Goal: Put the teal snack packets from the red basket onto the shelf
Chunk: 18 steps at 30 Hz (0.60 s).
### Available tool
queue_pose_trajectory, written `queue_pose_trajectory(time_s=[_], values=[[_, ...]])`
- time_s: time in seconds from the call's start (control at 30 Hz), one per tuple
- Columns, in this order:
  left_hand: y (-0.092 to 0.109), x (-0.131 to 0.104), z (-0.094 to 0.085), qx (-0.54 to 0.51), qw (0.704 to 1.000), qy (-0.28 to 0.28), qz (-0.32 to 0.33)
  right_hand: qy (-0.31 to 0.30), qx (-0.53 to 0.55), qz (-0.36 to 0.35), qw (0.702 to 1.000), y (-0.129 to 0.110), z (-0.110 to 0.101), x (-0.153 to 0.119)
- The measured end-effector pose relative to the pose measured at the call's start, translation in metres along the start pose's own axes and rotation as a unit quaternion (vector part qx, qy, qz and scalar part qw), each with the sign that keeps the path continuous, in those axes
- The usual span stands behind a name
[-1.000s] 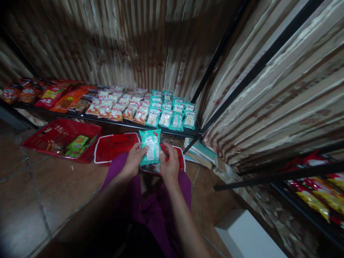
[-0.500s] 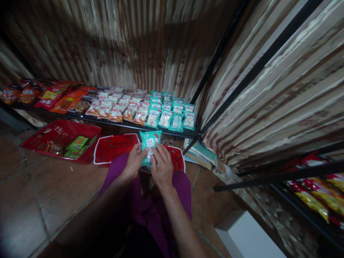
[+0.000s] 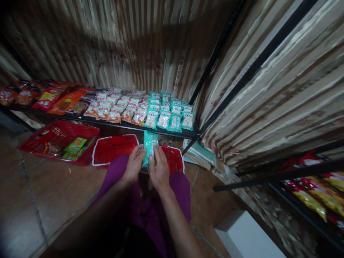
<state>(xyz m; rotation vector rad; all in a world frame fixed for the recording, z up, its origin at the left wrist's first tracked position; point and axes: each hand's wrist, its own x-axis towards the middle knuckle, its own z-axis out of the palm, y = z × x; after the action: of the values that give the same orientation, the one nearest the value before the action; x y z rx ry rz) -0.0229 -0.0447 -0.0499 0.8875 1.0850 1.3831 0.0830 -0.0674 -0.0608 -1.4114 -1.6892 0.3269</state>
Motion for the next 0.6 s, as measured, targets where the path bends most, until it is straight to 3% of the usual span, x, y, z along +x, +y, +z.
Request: queue_pose_trajectory(time_s=[0.1, 0.27, 0.47, 0.6], values=[[0.003, -0.005, -0.001, 0.046, 0.999, -0.003, 0.011, -0.018, 0.086, 0.070, 0.994, -0.003, -0.001, -0.001], [0.004, -0.011, 0.000, 0.102, 0.993, 0.023, 0.055, -0.036, 0.229, 0.123, 0.965, -0.005, -0.003, -0.002], [0.004, -0.021, 0.006, 0.150, 0.983, 0.011, 0.108, -0.051, 0.397, 0.208, 0.893, -0.003, 0.002, -0.002], [0.002, -0.030, 0.011, 0.171, 0.975, -0.005, 0.142, -0.045, 0.441, 0.225, 0.868, -0.006, 0.002, 0.001]])
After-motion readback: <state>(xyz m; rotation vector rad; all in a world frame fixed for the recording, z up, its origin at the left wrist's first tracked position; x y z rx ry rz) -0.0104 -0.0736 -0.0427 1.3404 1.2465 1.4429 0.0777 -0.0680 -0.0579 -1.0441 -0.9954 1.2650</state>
